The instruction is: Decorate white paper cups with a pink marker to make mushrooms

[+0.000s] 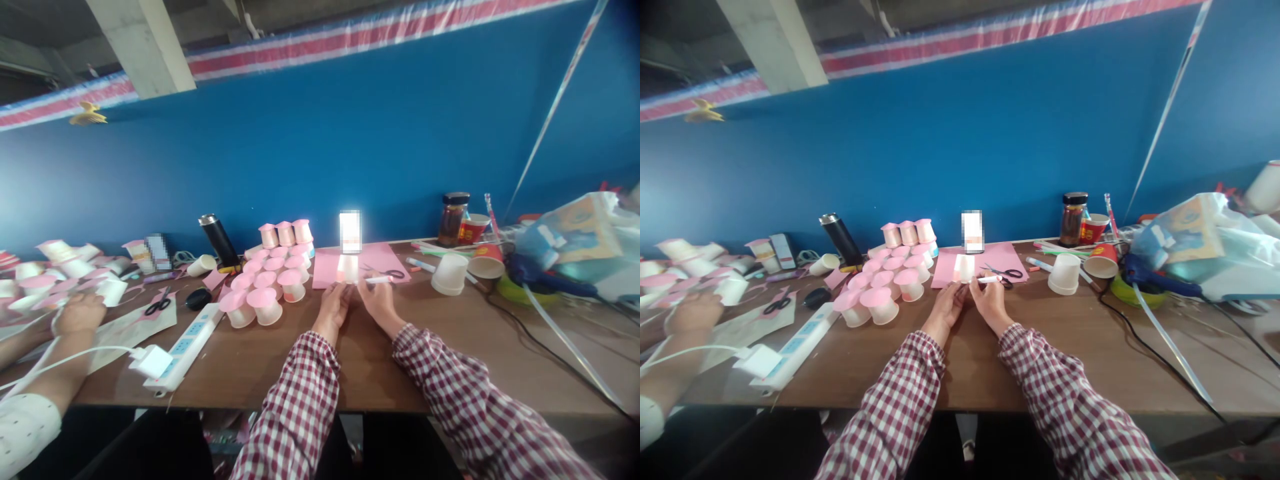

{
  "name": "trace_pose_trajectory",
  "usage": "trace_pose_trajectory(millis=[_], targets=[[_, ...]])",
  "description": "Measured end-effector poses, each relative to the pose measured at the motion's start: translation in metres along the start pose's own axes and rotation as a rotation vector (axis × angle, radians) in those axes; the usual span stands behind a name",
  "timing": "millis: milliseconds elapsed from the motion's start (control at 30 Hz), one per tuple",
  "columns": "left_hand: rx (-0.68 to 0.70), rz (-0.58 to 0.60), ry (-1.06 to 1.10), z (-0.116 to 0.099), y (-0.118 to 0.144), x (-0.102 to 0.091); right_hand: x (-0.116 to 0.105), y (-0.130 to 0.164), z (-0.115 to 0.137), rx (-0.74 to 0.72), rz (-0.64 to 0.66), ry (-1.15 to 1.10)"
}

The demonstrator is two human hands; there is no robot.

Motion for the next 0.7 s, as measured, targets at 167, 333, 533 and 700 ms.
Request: trace_pose_trajectory(millis=[167, 333, 533, 700], targets=[[0.005, -0.002, -0.017, -0.0002, 0.0002, -0.0008, -0.0011, -0.0005, 0.0009, 0.003, -0.007, 0.0], [0.013, -0.008, -0.027, -0.0004, 0.0006, -0.0014, -0.003, -0.0015, 0.0025, 0.004, -0.019, -0.013], [0.004, -0.011, -0.029, -0.0012, 0.0018, -0.0004, -0.0048, -0.0021, 0.0045, 0.015, -0.035, -0.033], [0.003, -0.01, -0.016, -0.0008, 0.0013, -0.0005, -0.0052, -0.0017, 0.0036, 0.025, -0.039, -0.037]])
Point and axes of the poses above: each hand's wrist, its own y-axis away from the middle knuckle, its own x-axis out of the palm, z = x × y, the point moved 6 cm from there along -y, towards the middle knuckle, and after that the axes turned 5 degrees about -x, right-handed, at the moved point
